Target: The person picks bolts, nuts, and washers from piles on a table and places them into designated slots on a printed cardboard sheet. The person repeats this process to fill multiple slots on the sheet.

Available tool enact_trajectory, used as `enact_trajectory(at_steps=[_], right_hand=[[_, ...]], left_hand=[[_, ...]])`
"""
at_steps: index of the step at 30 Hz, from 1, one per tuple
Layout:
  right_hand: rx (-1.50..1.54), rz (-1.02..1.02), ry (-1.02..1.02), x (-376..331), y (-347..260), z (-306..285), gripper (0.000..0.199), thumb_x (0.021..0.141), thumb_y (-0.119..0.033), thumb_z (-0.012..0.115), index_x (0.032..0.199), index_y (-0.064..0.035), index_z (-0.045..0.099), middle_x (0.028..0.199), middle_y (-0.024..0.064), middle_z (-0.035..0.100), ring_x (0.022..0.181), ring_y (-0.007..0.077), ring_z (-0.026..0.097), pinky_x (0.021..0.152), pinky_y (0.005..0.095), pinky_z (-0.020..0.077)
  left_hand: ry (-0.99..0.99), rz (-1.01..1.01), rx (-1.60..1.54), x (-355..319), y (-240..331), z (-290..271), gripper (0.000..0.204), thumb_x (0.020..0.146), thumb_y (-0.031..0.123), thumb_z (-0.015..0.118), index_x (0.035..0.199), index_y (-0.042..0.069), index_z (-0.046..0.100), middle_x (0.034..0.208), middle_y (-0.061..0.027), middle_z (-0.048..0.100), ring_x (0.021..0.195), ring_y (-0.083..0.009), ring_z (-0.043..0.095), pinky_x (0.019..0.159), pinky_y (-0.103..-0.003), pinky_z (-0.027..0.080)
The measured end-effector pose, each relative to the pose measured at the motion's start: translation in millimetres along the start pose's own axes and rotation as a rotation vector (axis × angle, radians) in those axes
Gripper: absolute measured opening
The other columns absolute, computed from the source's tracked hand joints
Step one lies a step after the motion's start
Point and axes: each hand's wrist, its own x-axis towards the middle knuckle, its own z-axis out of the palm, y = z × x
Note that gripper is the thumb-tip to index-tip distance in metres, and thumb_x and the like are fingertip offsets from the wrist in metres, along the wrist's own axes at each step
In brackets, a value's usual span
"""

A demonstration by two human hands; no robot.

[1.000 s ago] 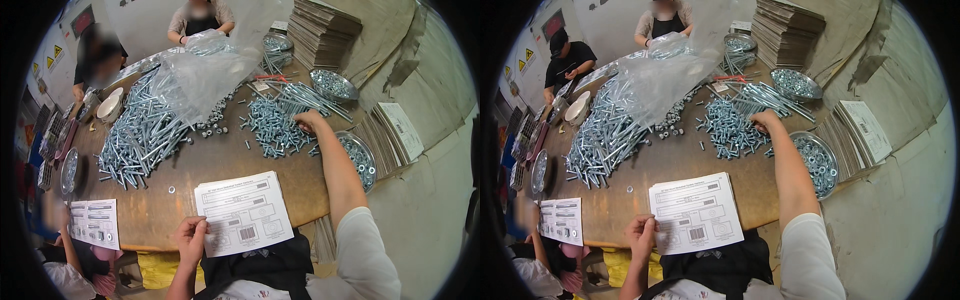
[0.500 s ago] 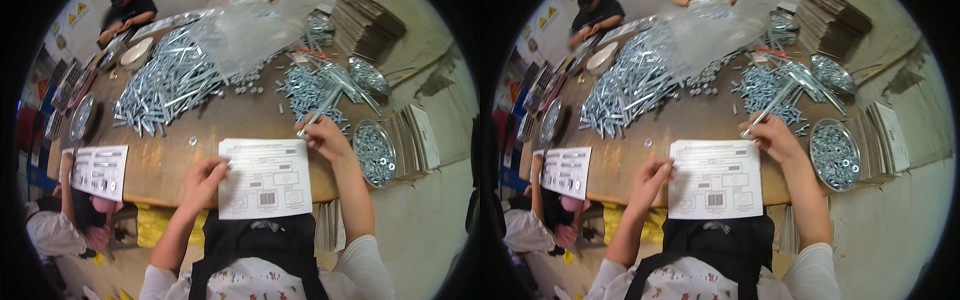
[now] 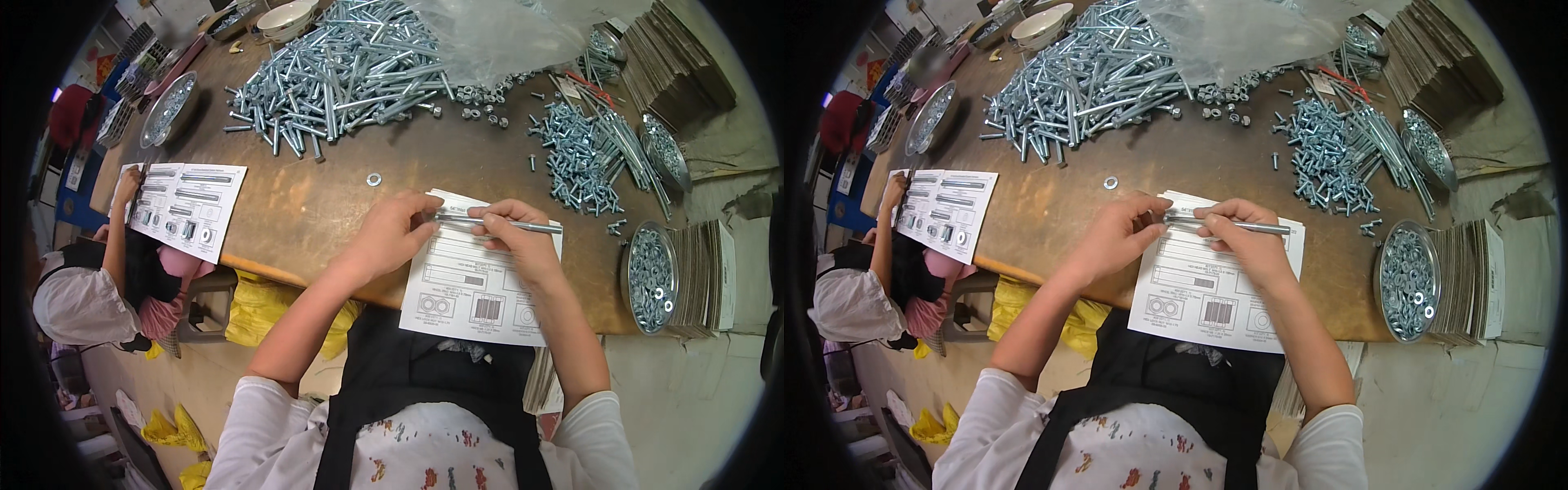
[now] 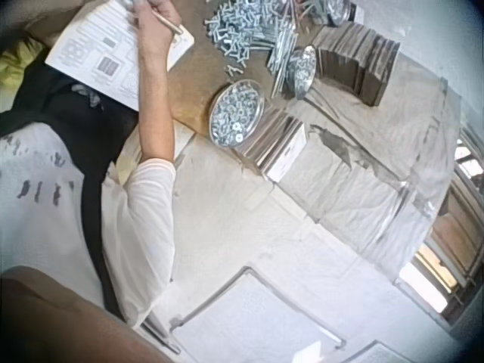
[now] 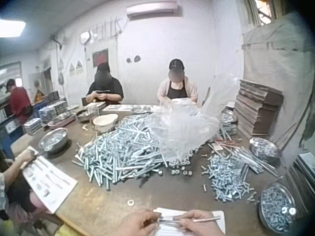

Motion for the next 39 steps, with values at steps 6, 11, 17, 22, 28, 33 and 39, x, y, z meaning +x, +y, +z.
enact_trajectory(at_steps=[6, 11, 17, 22, 28, 33, 39], right_hand=[[0.054, -0.004, 0.088, -12, 1, -36, 0.021, 0.088, -0.01, 0.073, 0.107, -0.0014, 0.069, 0.102, 0.0061, 0.071, 0.078, 0.0074, 0.065, 0.061, 0.0152, 0.0506], [-0.714, -0.222, 0.337, -38, 8, -81, 0.027, 0.078, -0.006, 0.077, 0.103, 0.004, 0.07, 0.099, 0.0057, 0.069, 0.07, 0.0068, 0.062, 0.061, 0.0243, 0.0495], [-0.926, -0.567, 0.342, -36, 21, -87, 0.013, 0.08, -0.005, 0.073, 0.093, -0.0016, 0.073, 0.088, 0.0099, 0.067, 0.074, 0.022, 0.066, 0.065, 0.0321, 0.051], [-0.864, -0.522, 0.328, -36, 18, -86, 0.018, 0.076, -0.001, 0.073, 0.094, -0.0009, 0.072, 0.082, 0.0091, 0.064, 0.065, 0.0179, 0.061, 0.061, 0.0287, 0.0475], [-0.43, -0.315, 0.425, -38, 37, -95, 0.035, 0.085, 0.002, 0.067, 0.121, 0.001, 0.066, 0.097, 0.007, 0.069, 0.074, 0.0049, 0.058, 0.067, 0.0215, 0.0501], [-0.429, -0.359, 0.422, -45, 26, -95, 0.028, 0.089, -0.002, 0.066, 0.117, 0.0024, 0.067, 0.097, 0.0058, 0.069, 0.074, 0.0052, 0.059, 0.066, 0.0199, 0.0486], [-0.413, -0.337, 0.528, -72, 17, -98, 0.019, 0.089, -0.003, 0.068, 0.107, 0.0005, 0.071, 0.088, 0.0017, 0.069, 0.069, 0.0041, 0.057, 0.059, 0.0204, 0.0446]], left_hand=[[0.031, 0.179, 0.245, 8, -6, 10, 0.021, 0.086, 0.004, 0.069, 0.106, 0.0, 0.068, 0.094, -0.0103, 0.063, 0.077, -0.0199, 0.063, 0.067, -0.032, 0.05], [0.042, 0.114, 0.188, 5, -4, 9, 0.019, 0.086, 0.005, 0.069, 0.105, 0.001, 0.068, 0.09, -0.0095, 0.06, 0.071, -0.0171, 0.06, 0.065, -0.029, 0.048], [0.029, 0.084, 0.175, 8, 2, 6, 0.021, 0.086, 0.008, 0.071, 0.106, 0.002, 0.069, 0.09, -0.0091, 0.061, 0.071, -0.018, 0.06, 0.067, -0.03, 0.049], [-0.019, 0.084, 0.11, 10, 1, -6, 0.025, 0.087, 0.018, 0.071, 0.106, 0.003, 0.07, 0.094, -0.0139, 0.066, 0.079, -0.0293, 0.067, 0.071, -0.04, 0.054], [0.645, 0.216, 0.53, 76, -34, -55, 0.024, 0.089, 0.023, 0.069, 0.104, 0.005, 0.068, 0.091, -0.0141, 0.065, 0.081, -0.0369, 0.066, 0.072, -0.044, 0.052], [0.569, 0.29, 0.579, 105, -45, -66, 0.012, 0.087, 0.016, 0.07, 0.093, 0.006, 0.072, 0.083, -0.0146, 0.07, 0.076, -0.0346, 0.068, 0.069, -0.04, 0.053], [0.412, 0.014, -0.318, 16, 0, -47, 0.013, 0.095, 0.012, 0.067, 0.102, 0.002, 0.071, 0.084, -0.0016, 0.07, 0.078, -0.0082, 0.064, 0.069, -0.021, 0.048]])
